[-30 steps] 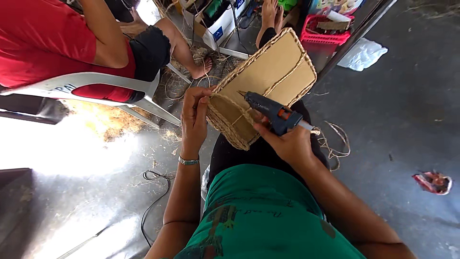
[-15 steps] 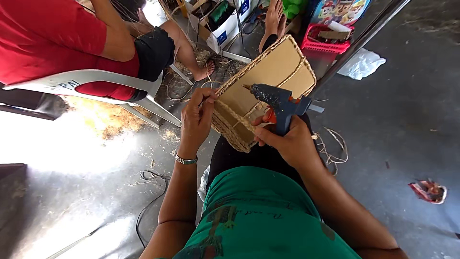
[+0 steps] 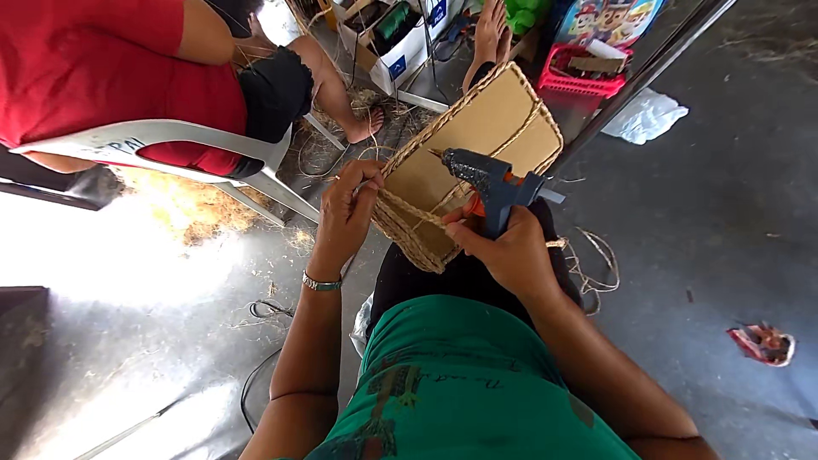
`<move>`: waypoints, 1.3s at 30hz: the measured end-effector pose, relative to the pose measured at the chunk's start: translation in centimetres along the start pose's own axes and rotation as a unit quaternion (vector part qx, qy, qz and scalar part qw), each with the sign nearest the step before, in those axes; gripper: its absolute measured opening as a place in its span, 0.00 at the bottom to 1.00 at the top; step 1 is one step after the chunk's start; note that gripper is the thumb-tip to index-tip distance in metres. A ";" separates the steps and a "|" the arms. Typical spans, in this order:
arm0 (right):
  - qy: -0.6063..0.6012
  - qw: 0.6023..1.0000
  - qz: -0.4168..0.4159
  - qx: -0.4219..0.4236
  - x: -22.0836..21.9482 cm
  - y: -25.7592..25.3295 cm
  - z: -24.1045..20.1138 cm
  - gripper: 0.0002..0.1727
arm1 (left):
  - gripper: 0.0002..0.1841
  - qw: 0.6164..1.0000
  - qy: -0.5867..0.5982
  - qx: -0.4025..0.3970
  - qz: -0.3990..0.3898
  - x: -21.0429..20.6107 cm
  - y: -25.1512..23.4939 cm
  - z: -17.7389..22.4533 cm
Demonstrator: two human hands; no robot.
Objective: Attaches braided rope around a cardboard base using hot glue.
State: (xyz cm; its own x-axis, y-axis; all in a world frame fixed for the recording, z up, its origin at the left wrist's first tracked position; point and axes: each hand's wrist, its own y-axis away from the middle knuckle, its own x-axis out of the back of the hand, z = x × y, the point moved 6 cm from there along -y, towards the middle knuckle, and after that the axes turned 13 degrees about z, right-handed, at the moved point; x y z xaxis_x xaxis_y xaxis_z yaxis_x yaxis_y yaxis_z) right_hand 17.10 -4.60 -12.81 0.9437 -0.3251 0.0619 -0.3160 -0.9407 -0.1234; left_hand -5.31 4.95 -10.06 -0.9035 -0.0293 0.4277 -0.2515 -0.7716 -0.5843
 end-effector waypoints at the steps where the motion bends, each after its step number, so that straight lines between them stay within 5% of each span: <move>1: 0.012 1.000 0.005 0.012 0.1 0.0 -0.1 0.18 | 0.13 1.000 -0.005 -0.002 -0.003 0.0 -0.1 0.0; 4: 0.031 0.997 0.026 0.062 0.1 0.2 -0.1 0.24 | 0.15 1.000 -0.023 -0.004 -0.015 0.0 0.1 0.3; 17: 0.052 0.997 0.018 0.055 -1.8 1.2 0.6 0.13 | 0.16 0.999 -0.022 0.003 -0.026 0.2 0.3 -0.3; 26: 0.030 0.998 0.018 0.045 -1.8 1.5 1.2 0.16 | 0.04 0.996 -0.046 0.066 0.035 -0.9 1.9 0.8; 33: 0.037 0.996 0.027 0.078 -1.9 1.3 1.3 0.14 | 0.16 0.994 0.008 0.079 0.075 -1.1 1.1 -0.4; 39: 0.059 0.995 0.025 0.074 -2.0 1.1 1.6 0.12 | 0.08 0.980 0.136 0.133 0.063 -1.3 1.5 -1.7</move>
State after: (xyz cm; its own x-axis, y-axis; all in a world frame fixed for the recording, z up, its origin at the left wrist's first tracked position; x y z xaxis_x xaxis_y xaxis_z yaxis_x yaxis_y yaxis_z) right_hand 15.05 -4.88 -14.62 0.9065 -0.3880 0.1666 -0.3355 -0.9013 -0.2739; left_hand -5.14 4.89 -12.67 -0.9898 0.0076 0.1419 -0.0652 -0.9117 -0.4057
